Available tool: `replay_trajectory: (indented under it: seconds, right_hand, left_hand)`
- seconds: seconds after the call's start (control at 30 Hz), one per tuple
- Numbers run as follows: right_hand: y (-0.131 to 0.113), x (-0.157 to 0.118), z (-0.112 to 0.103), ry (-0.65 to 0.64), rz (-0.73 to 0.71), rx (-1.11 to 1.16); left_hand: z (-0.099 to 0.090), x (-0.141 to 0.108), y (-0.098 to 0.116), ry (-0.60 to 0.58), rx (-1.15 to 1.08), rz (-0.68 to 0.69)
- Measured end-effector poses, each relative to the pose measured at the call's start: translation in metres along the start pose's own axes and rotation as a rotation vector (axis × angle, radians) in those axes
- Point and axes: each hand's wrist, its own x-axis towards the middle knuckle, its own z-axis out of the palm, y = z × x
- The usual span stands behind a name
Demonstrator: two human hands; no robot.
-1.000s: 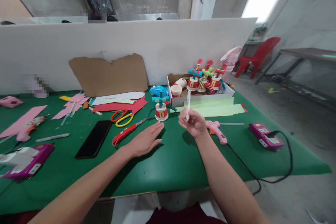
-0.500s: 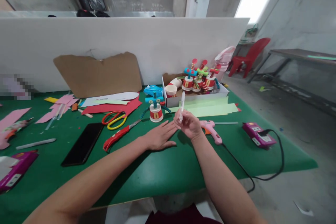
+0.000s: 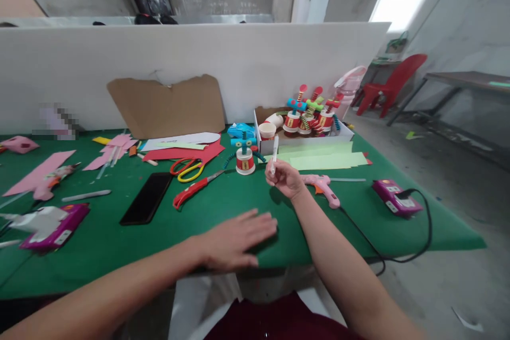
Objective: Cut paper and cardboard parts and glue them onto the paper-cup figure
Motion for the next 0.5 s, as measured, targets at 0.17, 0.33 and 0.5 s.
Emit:
replay_trajectory:
  seconds: [0.17, 0.33, 0.5]
  right_hand:
    - [0.007, 0.000, 0.002, -0.058, 0.040, -0.080]
    - [0.011, -0.001, 0.004, -0.081, 0.061, -0.106]
    - [0.016, -0.001, 0.005, -0.104, 0.079, -0.108]
  left_hand:
    - [0.000, 0.014, -0.025, 0.024, 0.121, -0.362]
    - [0.016, 0.021, 0.019, 0.009, 0.072, 0.005]
    - [0.030, -0.004, 0.049, 0.003, 0.094, 0.233]
